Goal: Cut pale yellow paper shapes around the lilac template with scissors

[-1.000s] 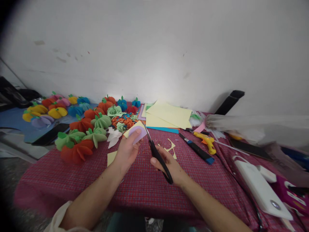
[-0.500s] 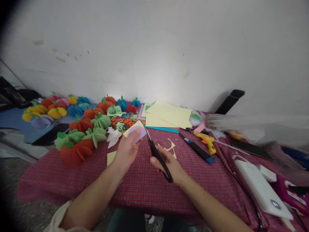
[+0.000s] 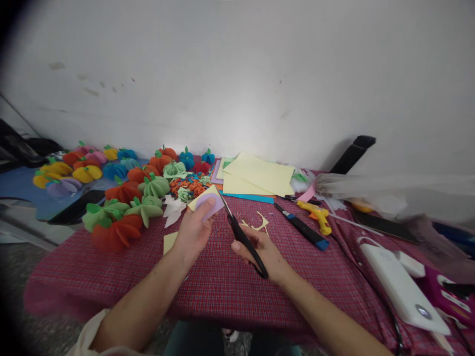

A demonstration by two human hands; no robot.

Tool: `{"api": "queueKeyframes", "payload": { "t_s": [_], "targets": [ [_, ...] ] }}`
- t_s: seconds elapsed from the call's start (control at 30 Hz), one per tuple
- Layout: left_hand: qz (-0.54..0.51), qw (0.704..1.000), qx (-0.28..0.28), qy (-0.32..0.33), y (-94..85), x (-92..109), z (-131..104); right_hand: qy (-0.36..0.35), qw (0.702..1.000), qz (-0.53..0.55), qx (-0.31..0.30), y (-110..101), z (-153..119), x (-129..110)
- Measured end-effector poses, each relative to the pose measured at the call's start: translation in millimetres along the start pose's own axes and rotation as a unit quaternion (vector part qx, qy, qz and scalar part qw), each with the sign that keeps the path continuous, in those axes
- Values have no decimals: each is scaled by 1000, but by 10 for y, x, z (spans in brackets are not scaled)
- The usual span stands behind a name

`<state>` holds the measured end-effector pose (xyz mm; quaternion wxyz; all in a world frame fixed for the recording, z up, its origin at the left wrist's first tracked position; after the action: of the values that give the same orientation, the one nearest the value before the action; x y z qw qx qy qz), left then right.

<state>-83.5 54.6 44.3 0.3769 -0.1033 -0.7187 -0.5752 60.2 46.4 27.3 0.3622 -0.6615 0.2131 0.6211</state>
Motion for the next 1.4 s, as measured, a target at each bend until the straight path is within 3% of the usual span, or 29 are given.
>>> {"api": "queueKeyframes", "payload": {
  "t_s": [0.37,0.67,0.97,1.4],
  "targets": [
    [22,1000,-4,-9,8,-31,-6,11,999,-41,-5,-87,-68,-168],
    [44,998,-14,-41,27,-104,-52,3,1000,12,-20,-59,-104,-190],
    [31,998,-21,-52,51,-126,-66,6,1000,-1,-20,-82,-80,-87],
    [29,998,-22,-56,50,-133,-68,8,1000,-4,-22,-93,-79,-124]
  ]
}}
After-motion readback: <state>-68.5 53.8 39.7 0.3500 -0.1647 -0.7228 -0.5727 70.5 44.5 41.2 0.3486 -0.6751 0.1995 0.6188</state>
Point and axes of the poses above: each hand's wrist, its own z-axis towards the middle knuckle, its own y-axis out of the palm, x = y × z, the point moved 7 cm from there along z, towards the middle knuckle
